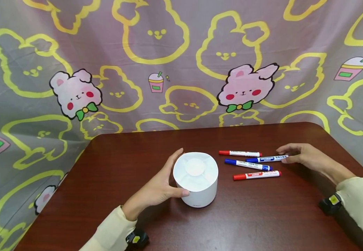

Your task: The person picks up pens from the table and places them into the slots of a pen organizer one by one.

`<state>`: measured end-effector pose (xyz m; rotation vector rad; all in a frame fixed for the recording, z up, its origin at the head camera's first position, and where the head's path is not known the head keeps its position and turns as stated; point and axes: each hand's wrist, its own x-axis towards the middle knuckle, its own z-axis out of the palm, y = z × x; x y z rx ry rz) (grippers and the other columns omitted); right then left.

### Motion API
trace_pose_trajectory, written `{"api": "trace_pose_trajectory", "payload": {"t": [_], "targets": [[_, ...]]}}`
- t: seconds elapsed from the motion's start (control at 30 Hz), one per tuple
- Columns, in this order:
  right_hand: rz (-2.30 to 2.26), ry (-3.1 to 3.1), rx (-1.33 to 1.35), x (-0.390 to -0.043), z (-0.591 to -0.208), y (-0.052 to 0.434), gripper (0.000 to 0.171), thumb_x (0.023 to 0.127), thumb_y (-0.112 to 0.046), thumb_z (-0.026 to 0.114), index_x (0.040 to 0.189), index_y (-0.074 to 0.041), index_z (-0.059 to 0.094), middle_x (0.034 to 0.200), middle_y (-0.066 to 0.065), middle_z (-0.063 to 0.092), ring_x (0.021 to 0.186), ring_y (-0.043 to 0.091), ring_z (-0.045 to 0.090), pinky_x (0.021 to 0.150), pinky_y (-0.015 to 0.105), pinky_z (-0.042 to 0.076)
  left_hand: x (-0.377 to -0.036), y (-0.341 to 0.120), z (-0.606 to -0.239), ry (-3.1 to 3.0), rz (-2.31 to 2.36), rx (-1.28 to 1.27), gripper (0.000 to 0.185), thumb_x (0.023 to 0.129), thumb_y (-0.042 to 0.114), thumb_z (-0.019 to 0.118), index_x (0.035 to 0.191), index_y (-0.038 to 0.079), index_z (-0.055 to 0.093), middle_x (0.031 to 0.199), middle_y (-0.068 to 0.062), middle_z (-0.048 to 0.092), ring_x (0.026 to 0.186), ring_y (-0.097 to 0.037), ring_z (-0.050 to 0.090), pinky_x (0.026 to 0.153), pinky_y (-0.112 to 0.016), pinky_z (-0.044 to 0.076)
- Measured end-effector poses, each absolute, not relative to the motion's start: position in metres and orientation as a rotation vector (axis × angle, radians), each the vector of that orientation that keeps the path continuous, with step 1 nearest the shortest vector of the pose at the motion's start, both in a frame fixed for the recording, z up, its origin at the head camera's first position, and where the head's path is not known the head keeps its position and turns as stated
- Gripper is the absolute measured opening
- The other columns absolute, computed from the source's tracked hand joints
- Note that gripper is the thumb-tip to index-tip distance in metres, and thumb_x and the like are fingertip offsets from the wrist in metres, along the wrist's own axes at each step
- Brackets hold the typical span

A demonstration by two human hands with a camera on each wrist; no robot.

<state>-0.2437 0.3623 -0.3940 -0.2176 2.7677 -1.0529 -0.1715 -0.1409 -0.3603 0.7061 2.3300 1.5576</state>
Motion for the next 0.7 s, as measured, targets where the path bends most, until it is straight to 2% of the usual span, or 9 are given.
{"api": "trace_pose_trajectory", "payload": {"t": [0.17,0.27,0.5,0.7], "targets": [[-1.016,2.767,-0.200,-0.2438,-0.3934,0.3600,0.047,0.094,-0.025,0.077,0.133,0.000,0.067,0.132,0.022,0.066,0.117,0.032,0.055,0.088,0.036,0.044,-0.1712,-0.1372,-0.3616,2.328,1.575,0.687,0.123,0.076,0.025,0.096,0.168,0.025,0.014,0.169,-0.005,0.030,0.155,-0.027,0.029,0.127,-0.058,0.015],[-1.019,2.765,-0.197,-0.2443,-0.3940,0.3584,0.044,0.094,-0.025,0.077,0.130,-0.001,0.069,0.132,0.023,0.065,0.120,0.036,0.053,0.089,0.039,0.042,-0.1720,-0.1361,-0.3633,2.324,1.592,0.679,0.119,0.078,0.023,0.094,0.167,0.024,0.017,0.166,-0.007,0.035,0.151,-0.028,0.036,0.126,-0.057,0.018],[-0.959,2.831,-0.250,-0.2467,-0.3961,0.3547,0.031,0.090,-0.020,0.081,0.116,-0.003,0.075,0.119,0.014,0.071,0.106,0.024,0.054,0.085,0.035,0.041,-0.1731,-0.1339,-0.3644,2.306,1.618,0.684,0.111,0.080,0.020,0.093,0.165,0.021,0.021,0.159,-0.013,0.045,0.144,-0.030,0.045,0.122,-0.054,0.029],[-0.955,2.838,-0.240,-0.2481,-0.3971,0.3540,0.024,0.089,-0.014,0.081,0.109,-0.001,0.074,0.107,0.009,0.070,0.096,0.019,0.051,0.079,0.031,0.039,-0.1728,-0.1336,-0.3644,2.318,1.606,0.675,0.110,0.081,0.021,0.092,0.165,0.024,0.021,0.159,-0.012,0.044,0.145,-0.030,0.044,0.123,-0.055,0.027]]}}
